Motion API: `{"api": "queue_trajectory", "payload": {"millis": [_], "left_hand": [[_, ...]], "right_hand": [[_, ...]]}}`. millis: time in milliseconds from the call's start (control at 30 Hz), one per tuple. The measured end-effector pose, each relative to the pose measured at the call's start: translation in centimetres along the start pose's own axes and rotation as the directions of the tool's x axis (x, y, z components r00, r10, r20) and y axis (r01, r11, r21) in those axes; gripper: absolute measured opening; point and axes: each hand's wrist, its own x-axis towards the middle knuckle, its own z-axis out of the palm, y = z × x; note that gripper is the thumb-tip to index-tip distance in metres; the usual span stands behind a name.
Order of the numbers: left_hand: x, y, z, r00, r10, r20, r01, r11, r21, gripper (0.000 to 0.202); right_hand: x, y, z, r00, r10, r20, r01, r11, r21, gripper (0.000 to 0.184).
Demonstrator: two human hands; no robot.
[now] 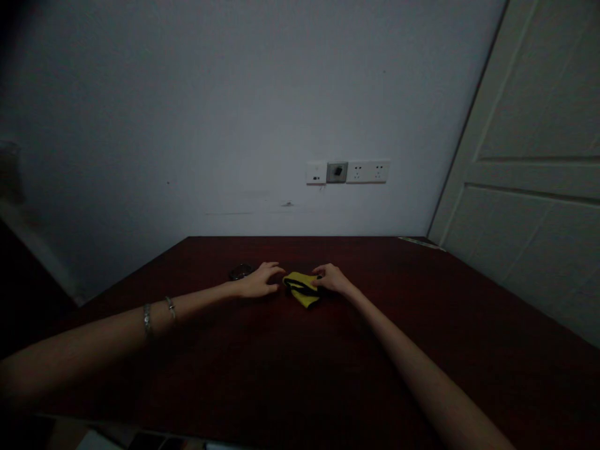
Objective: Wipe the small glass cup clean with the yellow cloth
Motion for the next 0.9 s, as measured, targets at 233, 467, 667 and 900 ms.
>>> {"api": "queue_trajectory", "payload": {"millis": [233,467,667,900], "left_hand": [[0.6,-0.5,-1.1,0.997,-0.033,-0.074,0.022,0.990,-0.136,0.058],[1.1,1.0,-4.1,0.986,0.163,0.021,-0.116,0.781,-0.613,0.075],[0.2,2.6,-7.3,0.936,0.155,0.318,0.142,0.659,-0.739,0.036],[-2.8,2.2,-6.9,0.913,0.036,0.407,0.350,0.442,-0.826,0.026]], "right_hand": [[-0.6,-3.4,-1.6,0.996,-0.072,0.058,0.065,0.991,0.120,0.041],[-2.2,-10.0,-5.1,0.950,-0.308,0.049,0.279,0.910,0.308,0.037],[-3.7,-14.0,-7.8,0.934,-0.352,-0.059,0.351,0.874,0.337,0.040],[-3.8,-13.6,-9.3,0.944,-0.279,-0.177,0.323,0.891,0.319,0.047]]}}
